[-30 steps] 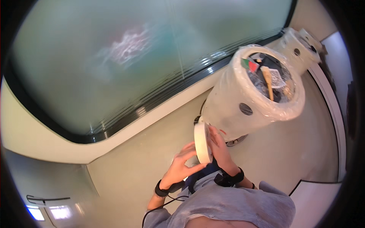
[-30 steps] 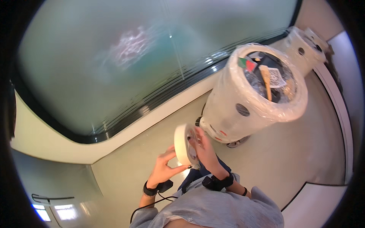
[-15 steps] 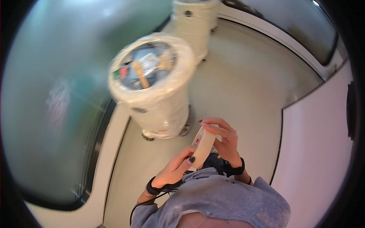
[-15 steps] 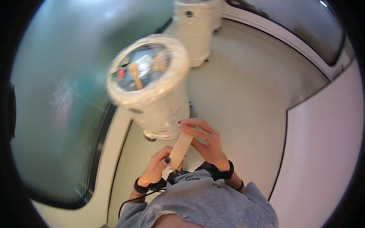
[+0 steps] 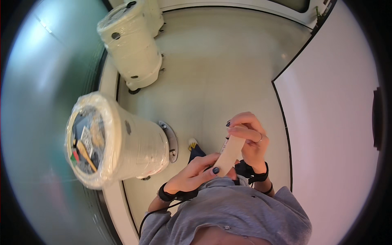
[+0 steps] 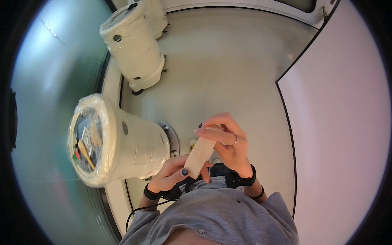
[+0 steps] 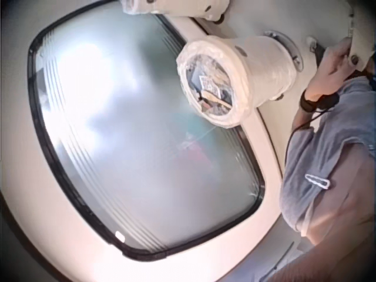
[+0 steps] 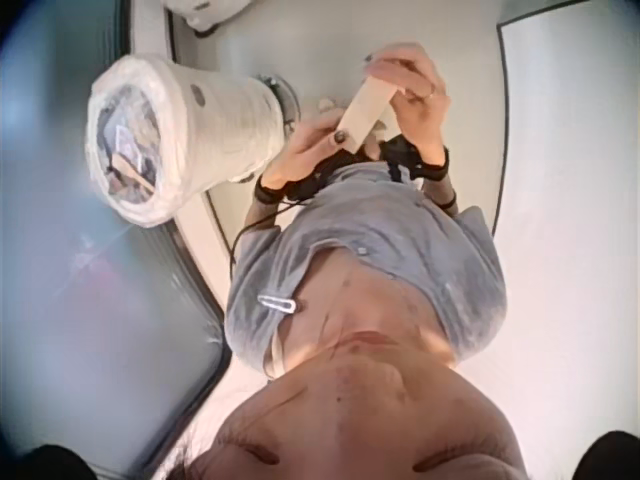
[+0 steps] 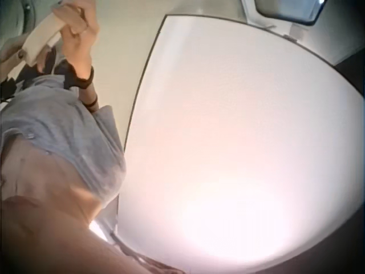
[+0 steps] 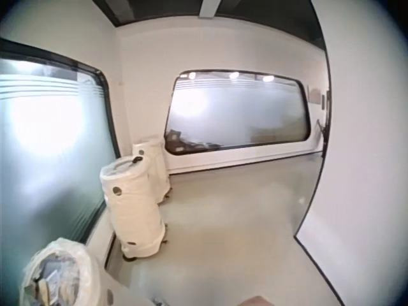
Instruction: Applying masking tape to the edge of a white surface, possibly for a robot painting preparation task.
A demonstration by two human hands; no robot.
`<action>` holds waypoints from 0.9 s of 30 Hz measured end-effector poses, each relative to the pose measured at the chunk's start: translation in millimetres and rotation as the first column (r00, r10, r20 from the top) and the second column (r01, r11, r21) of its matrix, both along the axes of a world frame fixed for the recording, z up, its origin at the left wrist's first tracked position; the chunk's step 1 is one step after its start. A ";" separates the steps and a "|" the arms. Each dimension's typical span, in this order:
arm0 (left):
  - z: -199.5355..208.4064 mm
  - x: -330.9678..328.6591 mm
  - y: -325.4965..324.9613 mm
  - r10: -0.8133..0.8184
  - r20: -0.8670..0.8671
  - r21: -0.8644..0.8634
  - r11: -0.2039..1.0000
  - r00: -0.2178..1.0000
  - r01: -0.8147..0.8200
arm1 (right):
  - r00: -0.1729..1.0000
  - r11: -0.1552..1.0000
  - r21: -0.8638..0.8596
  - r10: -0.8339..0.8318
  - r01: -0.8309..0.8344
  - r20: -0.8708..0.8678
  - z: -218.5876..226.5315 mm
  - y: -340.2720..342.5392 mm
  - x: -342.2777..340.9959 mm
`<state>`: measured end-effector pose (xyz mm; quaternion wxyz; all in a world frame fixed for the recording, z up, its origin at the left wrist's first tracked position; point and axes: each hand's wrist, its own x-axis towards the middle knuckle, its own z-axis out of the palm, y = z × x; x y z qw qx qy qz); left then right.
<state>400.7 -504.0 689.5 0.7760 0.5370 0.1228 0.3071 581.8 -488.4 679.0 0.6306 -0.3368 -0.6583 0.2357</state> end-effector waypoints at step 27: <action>-63.4 -131.6 409.7 0.552 -0.155 -0.040 0.825 0.819 -0.564 | 0.966 0.929 -0.269 0.259 -0.253 -0.015 -46.2 450.1 -145.7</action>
